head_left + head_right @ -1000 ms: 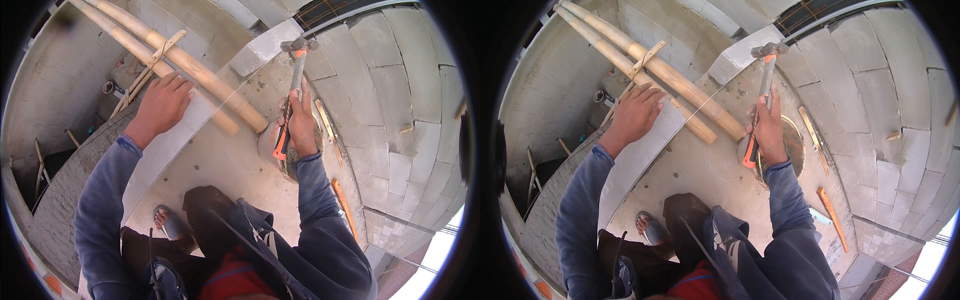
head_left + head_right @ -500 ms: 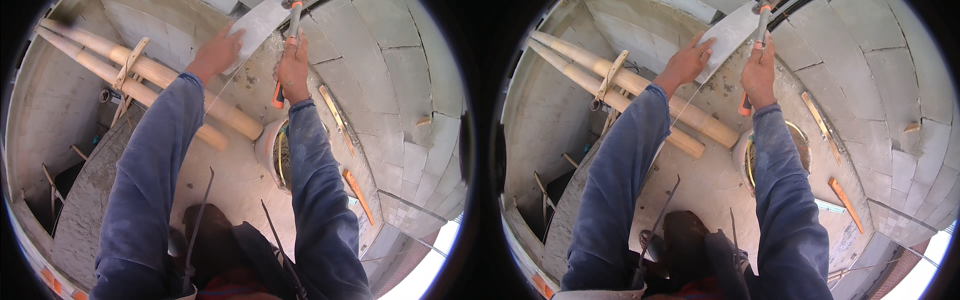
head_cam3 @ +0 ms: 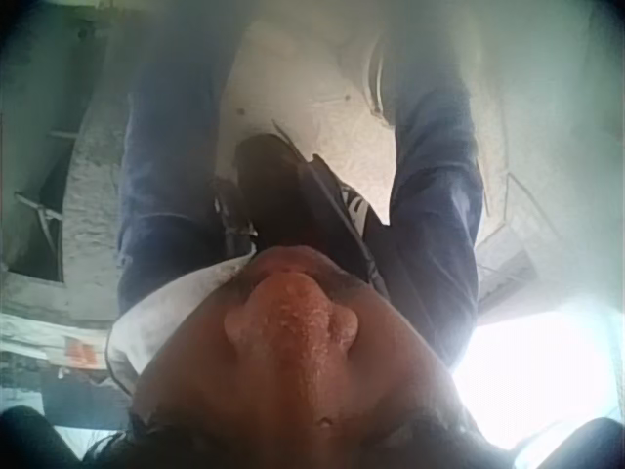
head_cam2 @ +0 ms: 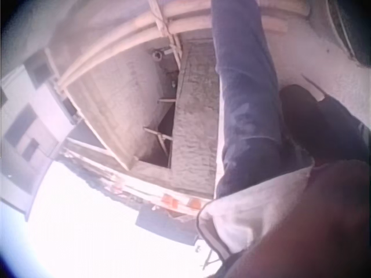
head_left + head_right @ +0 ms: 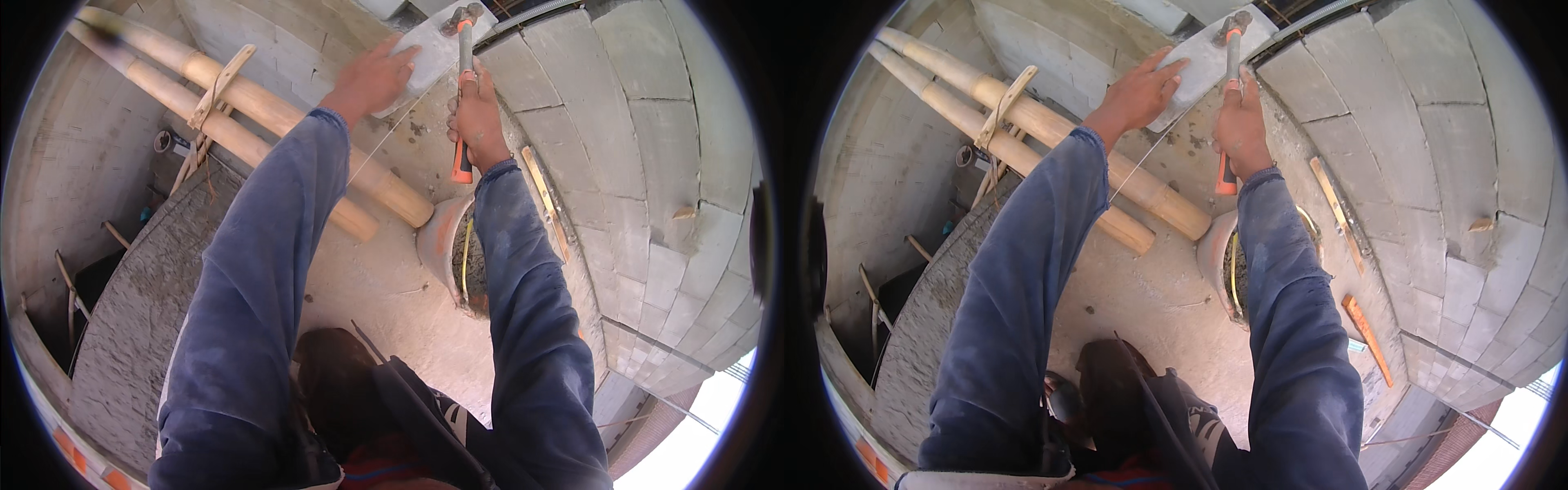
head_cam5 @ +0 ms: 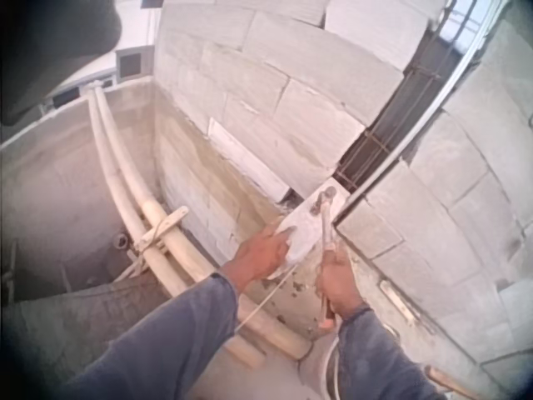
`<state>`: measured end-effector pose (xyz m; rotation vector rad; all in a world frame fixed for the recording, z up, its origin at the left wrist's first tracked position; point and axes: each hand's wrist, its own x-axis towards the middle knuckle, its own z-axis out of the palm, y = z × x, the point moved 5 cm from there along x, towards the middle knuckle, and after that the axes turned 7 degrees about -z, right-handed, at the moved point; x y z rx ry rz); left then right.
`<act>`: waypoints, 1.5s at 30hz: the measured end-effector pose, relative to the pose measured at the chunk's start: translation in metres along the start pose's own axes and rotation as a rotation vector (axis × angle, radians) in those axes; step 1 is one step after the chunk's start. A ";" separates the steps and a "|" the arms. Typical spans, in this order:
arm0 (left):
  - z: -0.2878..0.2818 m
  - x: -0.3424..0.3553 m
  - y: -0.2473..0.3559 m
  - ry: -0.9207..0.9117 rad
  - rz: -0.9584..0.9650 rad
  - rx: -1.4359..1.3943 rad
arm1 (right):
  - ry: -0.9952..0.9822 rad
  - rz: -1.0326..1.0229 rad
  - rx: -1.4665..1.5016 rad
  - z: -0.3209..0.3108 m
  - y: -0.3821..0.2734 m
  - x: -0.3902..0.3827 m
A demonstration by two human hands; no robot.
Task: The person applies mortar to a curved concrete surface using a trowel, then places a white tile onto the mortar and taps it into place with a hammer. The person repeats this process, adjusting the tile and applying additional mortar as needed.
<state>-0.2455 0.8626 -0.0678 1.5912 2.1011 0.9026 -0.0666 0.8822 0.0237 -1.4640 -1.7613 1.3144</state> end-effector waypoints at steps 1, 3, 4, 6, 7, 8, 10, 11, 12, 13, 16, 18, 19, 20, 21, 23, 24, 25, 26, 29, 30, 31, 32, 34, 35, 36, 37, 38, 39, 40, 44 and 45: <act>0.000 0.000 -0.002 0.006 0.007 -0.003 | -0.014 -0.005 0.022 0.001 -0.001 0.001; 0.001 -0.001 -0.001 0.007 0.013 -0.012 | 0.043 -0.061 0.025 0.003 0.000 -0.008; 0.001 -0.001 0.000 0.002 0.012 -0.019 | 0.074 -0.088 0.027 0.003 0.000 -0.011; 0.000 -0.002 0.001 -0.008 0.006 -0.017 | 0.018 -0.040 -0.009 0.003 0.003 -0.005; -0.001 -0.002 0.001 -0.012 0.001 -0.009 | -0.011 -0.017 -0.027 0.004 0.004 -0.003; -0.002 -0.002 0.000 -0.017 -0.003 -0.002 | -0.001 -0.008 0.003 0.004 0.005 -0.005; -0.003 -0.004 0.003 -0.030 -0.016 -0.010 | 0.013 0.011 0.060 0.006 0.002 -0.011; -0.003 -0.004 0.005 -0.037 -0.021 -0.016 | -0.007 0.006 0.063 0.004 0.002 -0.011; -0.002 -0.004 0.006 -0.030 -0.020 -0.010 | -0.025 0.002 0.067 0.001 0.001 -0.011; -0.002 -0.004 0.008 -0.022 -0.017 -0.006 | -0.040 -0.003 0.069 0.000 -0.001 -0.013; -0.002 -0.002 0.009 -0.050 -0.030 -0.013 | -0.012 -0.033 0.243 -0.004 -0.014 -0.033; -0.005 -0.004 0.005 -0.072 -0.050 0.025 | 0.072 -0.026 0.350 -0.003 -0.033 -0.068; -0.010 -0.006 0.000 -0.076 -0.059 0.072 | 0.109 -0.025 0.411 0.001 -0.042 -0.091; -0.012 -0.007 -0.001 -0.081 -0.065 0.117 | 0.138 -0.043 0.443 0.003 -0.047 -0.116; -0.016 -0.008 -0.004 -0.093 -0.080 0.197 | 0.162 -0.060 0.480 0.005 -0.050 -0.141; -0.012 -0.003 0.011 -0.117 -0.083 0.315 | 0.192 -0.020 0.485 -0.001 -0.040 -0.188; -0.015 -0.001 0.018 -0.121 -0.102 0.294 | 0.165 -0.006 0.459 -0.005 -0.034 -0.211; -0.015 -0.002 0.021 -0.130 -0.127 0.280 | 0.134 0.014 0.438 -0.007 -0.026 -0.223; -0.015 -0.002 0.022 -0.139 -0.151 0.265 | 0.134 0.021 0.386 -0.007 -0.020 -0.221; -0.011 -0.001 0.001 -0.200 -0.365 -0.111 | 0.097 0.023 0.314 0.001 -0.015 -0.211; -0.007 -0.002 0.001 -0.192 -0.369 -0.155 | 0.115 -0.006 0.306 0.005 -0.018 -0.196; -0.005 -0.006 -0.001 -0.186 -0.379 -0.187 | 0.127 -0.029 0.310 0.011 -0.020 -0.179; -0.004 -0.010 -0.003 -0.178 -0.389 -0.221 | 0.140 -0.053 0.311 0.018 -0.022 -0.161; -0.006 -0.011 -0.001 -0.167 -0.395 -0.218 | 0.217 -0.137 0.293 0.024 -0.031 -0.116; -0.006 -0.012 -0.001 -0.161 -0.397 -0.216 | 0.227 -0.174 0.320 0.026 -0.033 -0.093; -0.005 -0.011 -0.003 -0.158 -0.394 -0.207 | 0.238 -0.214 0.345 0.027 -0.035 -0.070; -0.003 -0.006 0.001 -0.156 -0.380 -0.209 | 0.273 -0.207 0.289 0.025 -0.035 -0.048; -0.001 -0.004 0.004 -0.152 -0.371 -0.206 | 0.303 -0.198 0.239 0.025 -0.028 -0.028; 0.000 -0.003 0.005 -0.155 -0.363 -0.195 | 0.331 -0.189 0.188 0.024 -0.021 -0.013; -0.001 -0.003 0.005 -0.153 -0.357 -0.184 | 0.284 -0.129 0.149 0.026 -0.010 -0.001; -0.005 -0.006 0.000 -0.198 -0.342 -0.135 | 0.108 0.004 0.206 0.026 0.009 0.020; -0.007 -0.010 0.005 -0.203 -0.327 -0.136 | 0.083 0.016 0.266 0.023 0.010 0.018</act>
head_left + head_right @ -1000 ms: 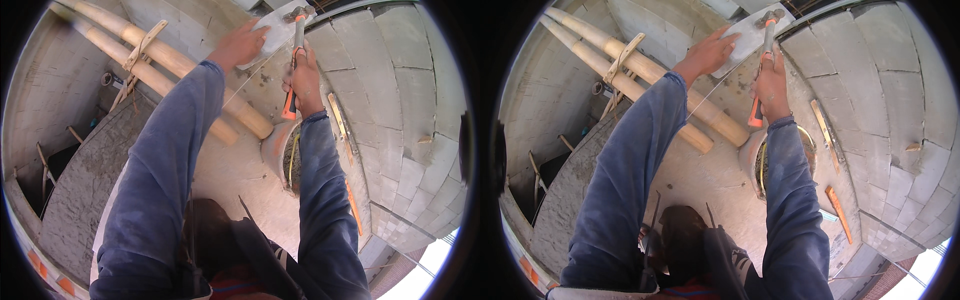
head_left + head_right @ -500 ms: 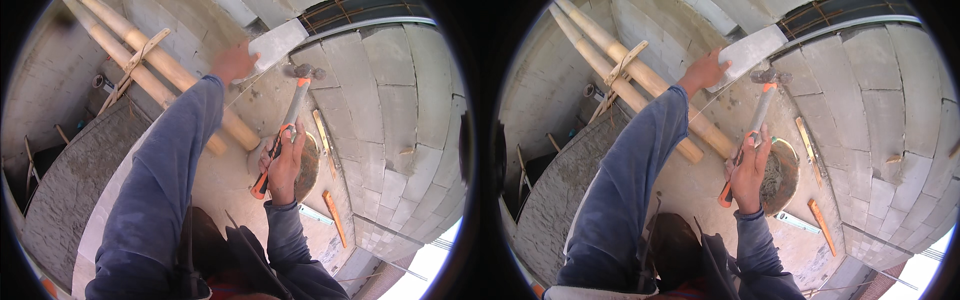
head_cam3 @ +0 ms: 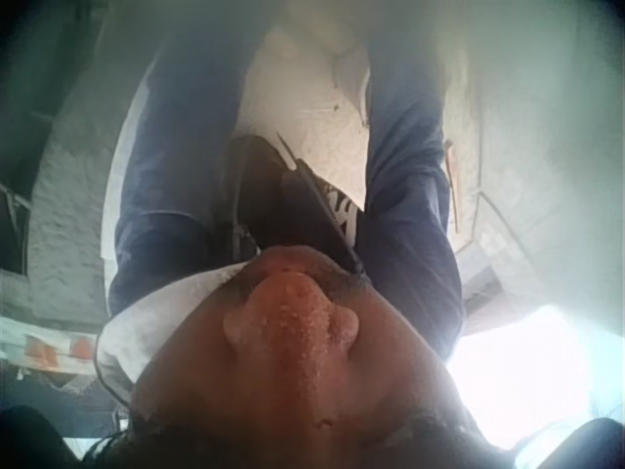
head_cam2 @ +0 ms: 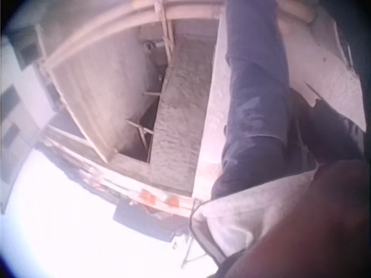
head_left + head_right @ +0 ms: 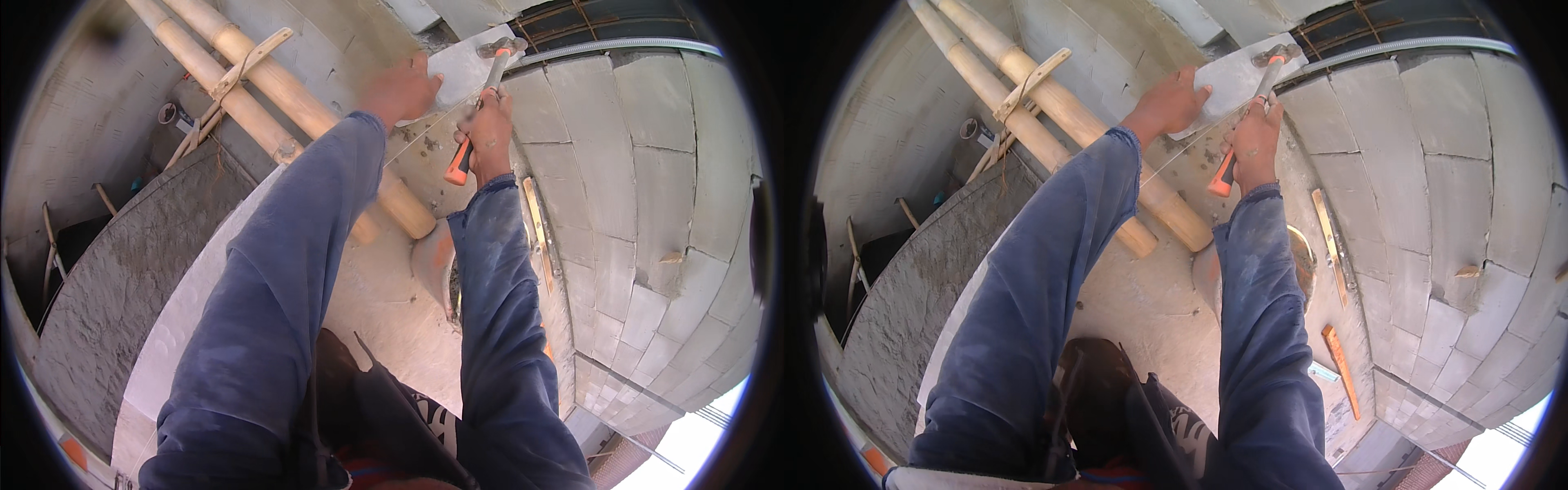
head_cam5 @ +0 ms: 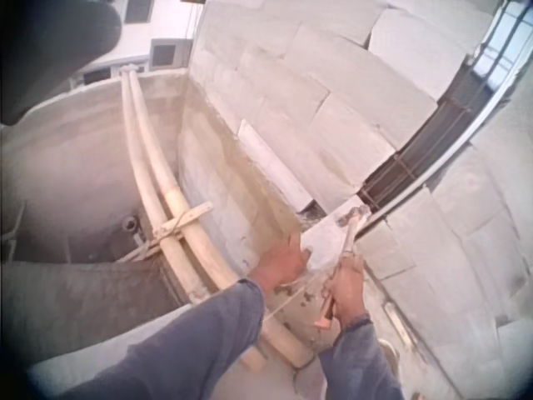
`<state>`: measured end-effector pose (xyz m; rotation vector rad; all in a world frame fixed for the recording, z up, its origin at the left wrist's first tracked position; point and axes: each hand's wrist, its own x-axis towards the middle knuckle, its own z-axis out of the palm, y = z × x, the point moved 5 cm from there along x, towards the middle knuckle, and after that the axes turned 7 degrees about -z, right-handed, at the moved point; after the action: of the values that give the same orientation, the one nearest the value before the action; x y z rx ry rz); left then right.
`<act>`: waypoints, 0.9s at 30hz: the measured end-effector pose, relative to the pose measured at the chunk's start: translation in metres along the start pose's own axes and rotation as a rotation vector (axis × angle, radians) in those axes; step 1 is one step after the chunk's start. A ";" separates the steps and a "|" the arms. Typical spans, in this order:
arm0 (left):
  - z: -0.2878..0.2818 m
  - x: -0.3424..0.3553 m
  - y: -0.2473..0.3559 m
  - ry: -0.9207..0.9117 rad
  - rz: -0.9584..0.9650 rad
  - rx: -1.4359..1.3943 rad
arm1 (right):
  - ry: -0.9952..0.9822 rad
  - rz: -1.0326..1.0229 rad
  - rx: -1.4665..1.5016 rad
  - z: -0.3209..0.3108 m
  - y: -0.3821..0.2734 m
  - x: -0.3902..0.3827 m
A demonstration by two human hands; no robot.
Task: The person applies mortar to a curved concrete surface using a trowel, then places a white tile onto the mortar and taps it into place with a hammer. The person repeats this process, adjusting the tile and applying additional mortar as needed.
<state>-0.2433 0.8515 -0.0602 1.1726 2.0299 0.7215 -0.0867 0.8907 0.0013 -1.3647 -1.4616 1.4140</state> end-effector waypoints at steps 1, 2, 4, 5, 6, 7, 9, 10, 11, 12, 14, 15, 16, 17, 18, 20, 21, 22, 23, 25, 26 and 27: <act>-0.004 -0.006 0.004 -0.002 0.018 0.005 | 0.029 -0.015 -0.004 0.001 -0.001 -0.003; -0.007 -0.012 0.009 -0.006 0.038 0.009 | 0.061 -0.030 -0.008 0.000 -0.003 -0.007; -0.006 -0.006 0.004 -0.001 -0.021 -0.034 | 0.092 -0.054 -0.023 0.007 -0.003 -0.007; -0.006 -0.002 0.002 0.000 -0.047 -0.056 | 0.100 -0.057 -0.039 0.011 0.000 -0.007; -0.004 0.000 0.003 -0.012 -0.046 -0.071 | 0.118 -0.059 -0.064 0.009 0.001 -0.008; -0.003 0.003 0.004 -0.025 -0.043 -0.087 | 0.086 -0.047 -0.052 0.007 0.001 -0.008; -0.001 0.004 0.006 -0.026 -0.031 -0.110 | 0.016 -0.026 -0.023 0.003 -0.004 -0.012; 0.001 0.004 0.003 -0.014 -0.029 -0.113 | 0.033 -0.022 -0.001 0.007 -0.010 -0.027; 0.002 0.004 0.001 -0.002 -0.027 -0.116 | 0.050 -0.018 0.022 0.009 -0.012 -0.053; 0.000 0.005 -0.004 0.003 -0.032 -0.102 | 0.063 -0.018 0.048 0.015 -0.017 -0.083; -0.007 0.007 -0.015 0.017 -0.048 -0.068 | 0.048 0.012 0.078 0.020 -0.018 -0.148; -0.011 0.007 -0.012 -0.003 -0.059 -0.065 | 0.035 0.030 0.079 0.014 -0.014 -0.177; -0.015 0.003 -0.009 -0.027 -0.075 -0.059 | 0.021 0.054 0.084 0.004 -0.004 -0.205; -0.018 -0.003 -0.009 -0.054 -0.095 -0.050 | -0.015 0.102 0.064 -0.008 0.008 -0.231; -0.026 -0.010 -0.012 -0.040 -0.066 -0.005 | -0.052 0.152 0.048 -0.019 0.022 -0.255; -0.055 -0.028 -0.027 -0.022 0.005 0.079 | -0.122 0.225 -0.025 -0.052 0.054 -0.300; -0.080 -0.053 -0.025 -0.038 0.077 0.206 | -0.151 0.189 -0.125 -0.070 0.068 -0.322; -0.105 -0.085 -0.029 -0.042 0.148 0.337 | -0.189 0.147 -0.220 -0.083 0.082 -0.340; -0.125 -0.108 -0.061 -0.011 0.106 0.306 | -0.246 0.104 -0.306 -0.086 0.087 -0.351; -0.160 -0.170 -0.115 -0.024 0.001 0.284 | -0.314 0.077 -0.401 -0.087 0.083 -0.368; -0.173 -0.209 -0.132 -0.063 -0.054 0.296 | -0.343 0.061 -0.451 -0.087 0.081 -0.376; -0.180 -0.248 -0.151 -0.102 -0.122 0.305 | -0.370 0.049 -0.449 -0.085 0.078 -0.381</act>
<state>-0.3698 0.5415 0.0091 1.2116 2.1540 0.2930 0.0956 0.5371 0.0127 -1.4584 -2.0981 1.4829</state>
